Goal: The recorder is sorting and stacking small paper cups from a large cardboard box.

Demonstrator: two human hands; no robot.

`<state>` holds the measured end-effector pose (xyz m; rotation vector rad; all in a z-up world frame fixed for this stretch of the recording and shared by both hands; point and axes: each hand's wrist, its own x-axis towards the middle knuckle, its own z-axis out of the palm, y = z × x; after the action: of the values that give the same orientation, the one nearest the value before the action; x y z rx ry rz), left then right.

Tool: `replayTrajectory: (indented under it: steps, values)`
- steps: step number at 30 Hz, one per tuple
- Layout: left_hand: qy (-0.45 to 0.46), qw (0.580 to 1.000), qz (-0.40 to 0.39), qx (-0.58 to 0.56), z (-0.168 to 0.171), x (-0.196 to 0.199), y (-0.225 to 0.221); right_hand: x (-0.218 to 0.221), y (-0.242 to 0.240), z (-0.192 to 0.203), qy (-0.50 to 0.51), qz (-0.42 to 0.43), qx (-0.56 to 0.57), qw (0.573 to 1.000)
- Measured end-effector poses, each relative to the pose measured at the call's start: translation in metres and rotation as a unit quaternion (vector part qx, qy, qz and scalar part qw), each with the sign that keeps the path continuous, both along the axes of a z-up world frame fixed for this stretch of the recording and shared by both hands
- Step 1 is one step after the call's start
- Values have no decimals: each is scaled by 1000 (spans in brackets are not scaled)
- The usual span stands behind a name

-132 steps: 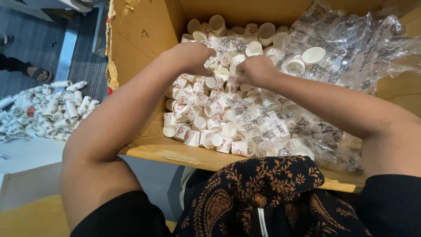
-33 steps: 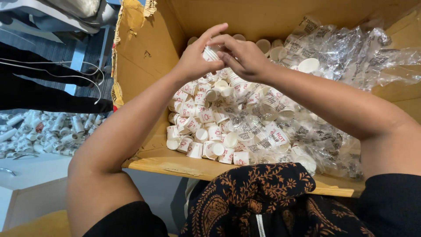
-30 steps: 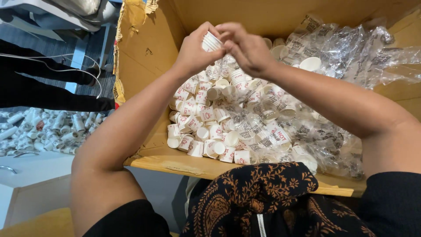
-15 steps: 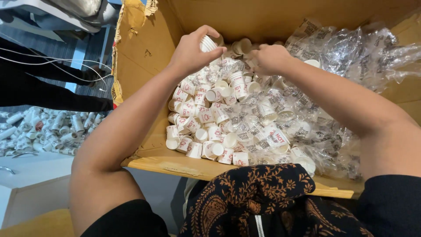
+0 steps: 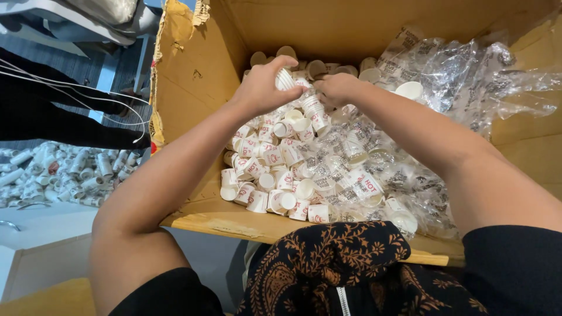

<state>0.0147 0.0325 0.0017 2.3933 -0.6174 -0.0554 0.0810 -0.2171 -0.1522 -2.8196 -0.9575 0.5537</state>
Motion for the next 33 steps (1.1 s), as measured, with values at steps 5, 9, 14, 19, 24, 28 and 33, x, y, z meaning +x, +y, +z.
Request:
replayTrajectory:
  steps: [5,9,14,19,24,28,33]
  values:
    - [-33,999,-33,2,2,8,11,-2,-23,51,-72,-73,59,993]
    - [-37,998,-27,32,19,13,7,-18,-35,102,-58,-189,107,974]
    - [-89,994,-29,-57,19,7,6,-22,-12,123,-121,-154,394,898]
    - [-36,986,-70,-149,19,-2,4,-73,33,167,-10,-20,521,853]
    - [-87,984,-98,-121,23,8,6,-69,25,141,-123,-14,555,823]
    - [-94,992,-5,-87,26,17,20,-44,5,100,-194,-80,317,925]
    - [-55,997,-24,-55,20,8,12,-18,-32,-5,-104,-45,-93,989]
